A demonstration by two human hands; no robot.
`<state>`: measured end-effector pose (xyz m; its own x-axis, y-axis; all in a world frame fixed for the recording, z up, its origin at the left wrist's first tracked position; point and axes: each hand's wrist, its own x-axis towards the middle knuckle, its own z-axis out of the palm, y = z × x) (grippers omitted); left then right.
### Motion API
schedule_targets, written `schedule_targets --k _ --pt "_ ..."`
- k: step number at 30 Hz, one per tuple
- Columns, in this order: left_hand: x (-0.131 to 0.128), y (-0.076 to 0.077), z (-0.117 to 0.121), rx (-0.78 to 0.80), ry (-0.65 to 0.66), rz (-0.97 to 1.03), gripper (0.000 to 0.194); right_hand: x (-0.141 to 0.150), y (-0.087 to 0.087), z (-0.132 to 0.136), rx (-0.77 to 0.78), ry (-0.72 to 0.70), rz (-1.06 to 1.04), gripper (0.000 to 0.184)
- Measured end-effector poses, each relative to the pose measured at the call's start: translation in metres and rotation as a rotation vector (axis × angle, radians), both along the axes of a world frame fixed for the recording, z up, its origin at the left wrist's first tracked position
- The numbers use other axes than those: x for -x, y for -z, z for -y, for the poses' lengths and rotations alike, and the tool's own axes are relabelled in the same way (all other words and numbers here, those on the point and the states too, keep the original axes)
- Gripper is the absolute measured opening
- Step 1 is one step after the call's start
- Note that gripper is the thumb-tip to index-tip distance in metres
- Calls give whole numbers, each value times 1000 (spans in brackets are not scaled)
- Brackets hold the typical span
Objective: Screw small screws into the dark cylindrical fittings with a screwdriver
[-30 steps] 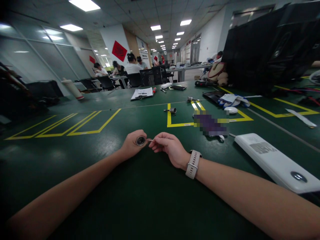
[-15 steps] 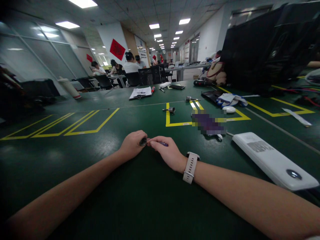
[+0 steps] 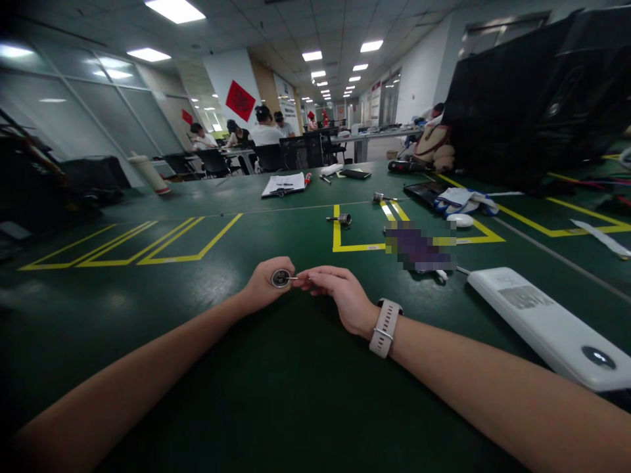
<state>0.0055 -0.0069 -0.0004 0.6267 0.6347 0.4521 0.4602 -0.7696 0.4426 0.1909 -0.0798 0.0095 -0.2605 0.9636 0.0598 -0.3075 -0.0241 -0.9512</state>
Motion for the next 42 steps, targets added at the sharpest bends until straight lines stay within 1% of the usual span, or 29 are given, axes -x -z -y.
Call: schedule_targets --k 3,6,8,10,12,15,17,21,23,25,28,31,34,38,42 --pt "0 1 -1 -44 -13 -4 9 1 2 2 -74 36 24 20" --pt "-1 1 -1 -105 -47 -81 8 3 4 4 -175 92 139 20" --pt "-2 1 0 -132 -69 -140 7 3 5 5 -204 102 202 19" --pt "-3 0 1 -144 -79 -167 7 3 6 4 -187 79 195 19" --pt "-3 -1 1 -136 -62 -156 7 2 6 2 -128 50 124 19" --pt "-3 -1 0 -101 -17 -77 8 0 6 -1 -18 21 -15 18" --pt "-2 0 -1 -74 1 -16 9 0 5 -3 12 15 -59 17" --pt "-1 1 -3 -7 37 61 9 0 4 -3 14 6 -60 18" --pt "-1 1 -4 12 42 65 9 1 5 -2 10 5 -57 19" --pt "-2 2 -4 -4 22 32 9 1 5 -1 -10 24 -34 19" --pt "-2 2 -3 -59 -29 -50 9 2 7 0 -79 75 57 19" --pt "-3 1 -1 -106 -54 -134 6 4 8 1 -105 75 122 20" --pt "-2 0 0 -117 -46 -152 8 3 8 -1 -61 41 79 20" --pt "-2 -2 -2 -59 13 -113 9 1 5 -4 47 26 -14 18" --pt "-2 -2 -3 4 34 -81 10 1 2 -5 68 30 -31 18"
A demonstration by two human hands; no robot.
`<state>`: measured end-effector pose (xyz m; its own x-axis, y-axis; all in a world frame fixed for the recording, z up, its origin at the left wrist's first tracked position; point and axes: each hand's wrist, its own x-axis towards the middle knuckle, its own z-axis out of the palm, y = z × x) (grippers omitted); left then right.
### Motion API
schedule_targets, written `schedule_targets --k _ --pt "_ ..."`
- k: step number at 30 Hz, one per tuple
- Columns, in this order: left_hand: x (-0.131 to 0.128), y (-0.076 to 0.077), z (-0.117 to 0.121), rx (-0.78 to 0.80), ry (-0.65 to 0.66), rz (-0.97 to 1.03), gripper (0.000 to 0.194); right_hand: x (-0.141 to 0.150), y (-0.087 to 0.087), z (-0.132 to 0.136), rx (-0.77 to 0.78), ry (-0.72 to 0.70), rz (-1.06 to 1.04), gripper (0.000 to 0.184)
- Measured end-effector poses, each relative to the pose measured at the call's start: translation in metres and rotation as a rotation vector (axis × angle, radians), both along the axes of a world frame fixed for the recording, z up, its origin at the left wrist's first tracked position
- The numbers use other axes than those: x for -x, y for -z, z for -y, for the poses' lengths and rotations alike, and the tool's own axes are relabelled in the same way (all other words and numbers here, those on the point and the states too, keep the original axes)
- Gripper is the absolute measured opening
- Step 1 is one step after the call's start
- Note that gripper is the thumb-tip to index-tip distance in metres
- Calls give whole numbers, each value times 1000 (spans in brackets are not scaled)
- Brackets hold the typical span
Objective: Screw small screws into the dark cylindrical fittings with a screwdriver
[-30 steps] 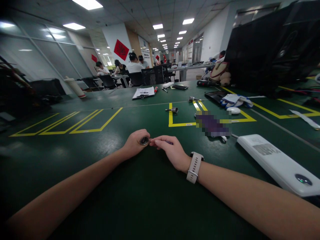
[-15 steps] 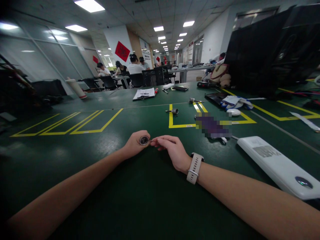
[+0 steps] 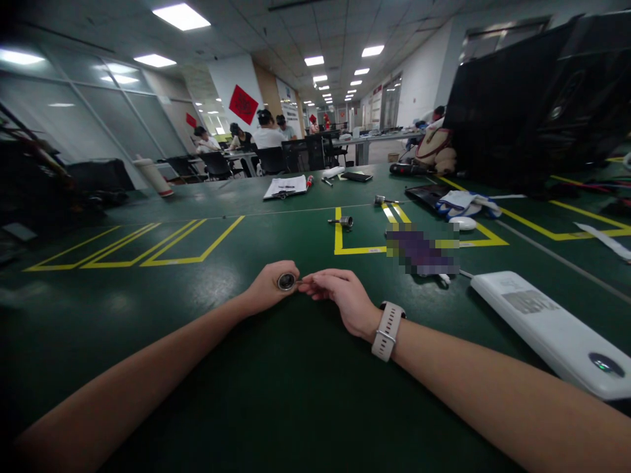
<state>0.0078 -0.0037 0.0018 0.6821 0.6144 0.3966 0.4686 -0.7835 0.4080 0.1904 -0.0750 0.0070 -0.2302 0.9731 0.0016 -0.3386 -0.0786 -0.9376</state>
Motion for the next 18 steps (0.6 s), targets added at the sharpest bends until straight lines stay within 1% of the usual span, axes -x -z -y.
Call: schedule_targets --k 6,12,15,18 --pt "-2 1 -1 35 -51 -19 12 1 2 1 -10 33 -3 18" --pt "-1 3 -3 -10 -65 -53 17 -1 5 2 -57 80 -22 19" --pt "0 4 -3 -23 -74 -71 14 -2 6 2 -99 110 -25 18" --pt "0 3 -2 -49 -76 -100 11 -1 5 3 -136 94 43 18"
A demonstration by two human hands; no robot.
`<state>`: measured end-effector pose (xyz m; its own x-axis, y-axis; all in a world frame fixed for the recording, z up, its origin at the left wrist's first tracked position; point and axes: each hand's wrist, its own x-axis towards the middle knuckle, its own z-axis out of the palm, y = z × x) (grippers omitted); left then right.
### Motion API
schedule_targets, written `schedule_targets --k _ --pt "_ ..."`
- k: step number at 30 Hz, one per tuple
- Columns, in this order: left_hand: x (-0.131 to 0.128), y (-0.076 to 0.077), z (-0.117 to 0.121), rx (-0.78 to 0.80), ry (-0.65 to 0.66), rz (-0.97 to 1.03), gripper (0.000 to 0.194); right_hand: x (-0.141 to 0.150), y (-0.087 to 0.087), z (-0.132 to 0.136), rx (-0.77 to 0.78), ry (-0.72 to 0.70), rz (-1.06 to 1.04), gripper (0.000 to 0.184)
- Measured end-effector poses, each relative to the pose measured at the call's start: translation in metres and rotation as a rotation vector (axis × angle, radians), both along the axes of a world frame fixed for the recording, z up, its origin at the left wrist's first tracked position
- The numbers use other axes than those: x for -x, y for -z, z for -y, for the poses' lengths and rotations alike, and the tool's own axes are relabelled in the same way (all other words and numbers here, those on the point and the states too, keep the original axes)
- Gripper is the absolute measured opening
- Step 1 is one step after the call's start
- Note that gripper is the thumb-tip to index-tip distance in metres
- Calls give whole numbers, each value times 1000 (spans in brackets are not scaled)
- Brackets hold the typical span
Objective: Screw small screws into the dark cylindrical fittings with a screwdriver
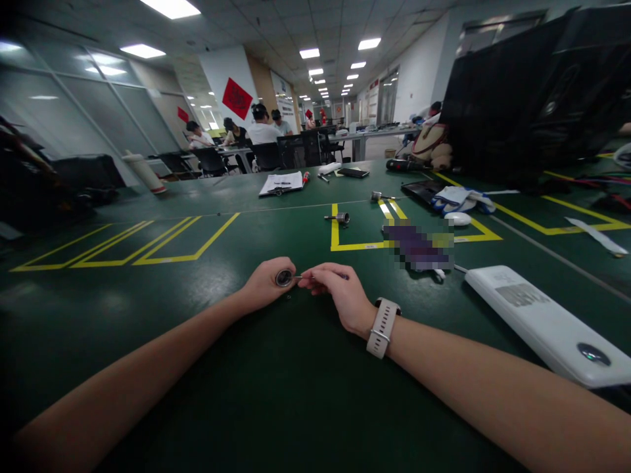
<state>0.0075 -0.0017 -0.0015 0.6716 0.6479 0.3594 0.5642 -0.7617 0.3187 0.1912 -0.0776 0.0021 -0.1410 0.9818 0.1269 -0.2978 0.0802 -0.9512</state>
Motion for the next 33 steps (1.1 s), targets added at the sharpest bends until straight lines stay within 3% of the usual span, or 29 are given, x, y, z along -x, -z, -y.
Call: schedule_targets --k 5,11,18,21,29,33 --pt "-1 -1 2 -87 -6 -28 8 2 0 1 -73 -83 208 20" --pt "1 -1 2 -56 -49 32 10 1 1 2 -80 -179 174 23" --pt "0 0 2 -81 -66 56 11 3 -5 7 -184 -4 276 21" --pt "-1 0 2 -89 -29 54 9 4 -5 6 -170 -9 314 21" --pt "2 -1 4 -35 48 107 9 0 -3 -4 89 -129 -32 19" --pt "2 0 3 -13 62 127 8 0 -5 -4 123 -131 -57 19"
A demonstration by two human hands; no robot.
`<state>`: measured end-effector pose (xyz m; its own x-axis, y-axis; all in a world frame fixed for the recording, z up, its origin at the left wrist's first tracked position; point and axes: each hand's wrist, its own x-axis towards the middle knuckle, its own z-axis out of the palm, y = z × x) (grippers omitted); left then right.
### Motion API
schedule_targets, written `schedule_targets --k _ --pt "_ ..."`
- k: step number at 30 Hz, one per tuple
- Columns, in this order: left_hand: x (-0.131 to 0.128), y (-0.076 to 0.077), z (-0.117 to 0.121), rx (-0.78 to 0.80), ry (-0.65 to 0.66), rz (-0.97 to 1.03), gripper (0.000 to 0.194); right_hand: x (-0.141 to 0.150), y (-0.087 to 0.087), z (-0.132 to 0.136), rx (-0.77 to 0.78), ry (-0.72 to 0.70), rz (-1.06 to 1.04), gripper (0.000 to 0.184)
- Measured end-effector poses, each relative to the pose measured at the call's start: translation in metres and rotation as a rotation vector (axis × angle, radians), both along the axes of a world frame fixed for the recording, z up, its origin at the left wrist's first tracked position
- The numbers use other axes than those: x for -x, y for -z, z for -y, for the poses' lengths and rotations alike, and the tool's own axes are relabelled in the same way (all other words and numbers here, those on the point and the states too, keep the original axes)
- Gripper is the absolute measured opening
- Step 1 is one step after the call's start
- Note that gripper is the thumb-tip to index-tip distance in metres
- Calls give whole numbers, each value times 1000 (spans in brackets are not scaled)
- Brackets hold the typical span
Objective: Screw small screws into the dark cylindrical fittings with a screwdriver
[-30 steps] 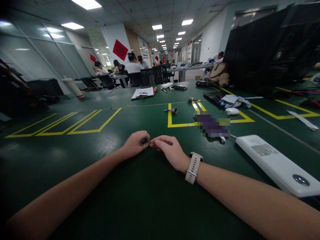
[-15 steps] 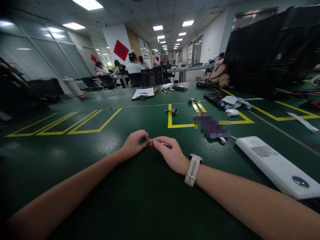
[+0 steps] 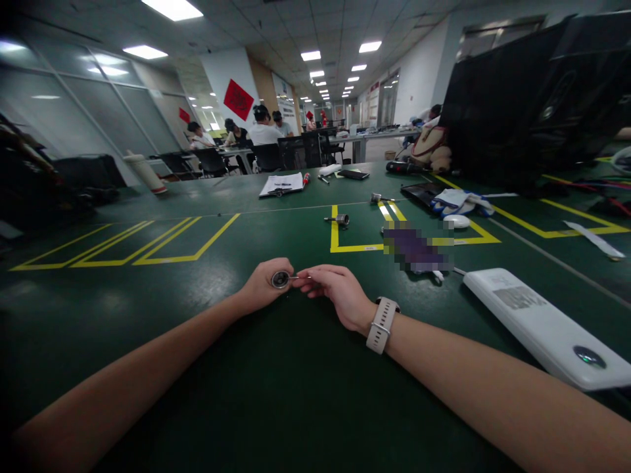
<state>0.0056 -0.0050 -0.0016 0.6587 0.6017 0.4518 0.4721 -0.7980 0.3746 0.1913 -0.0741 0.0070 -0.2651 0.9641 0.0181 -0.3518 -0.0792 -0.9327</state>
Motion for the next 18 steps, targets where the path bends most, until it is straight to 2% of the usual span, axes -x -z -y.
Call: schedule_targets --k 6,11,18 --pt "-2 -2 1 -74 -82 -86 8 3 4 5 -154 65 141 20" --pt "-2 -3 2 -108 -87 -164 8 1 4 1 -66 22 72 18" --pt "-2 -3 0 -29 -31 -84 8 -3 3 -4 18 -10 -20 18"
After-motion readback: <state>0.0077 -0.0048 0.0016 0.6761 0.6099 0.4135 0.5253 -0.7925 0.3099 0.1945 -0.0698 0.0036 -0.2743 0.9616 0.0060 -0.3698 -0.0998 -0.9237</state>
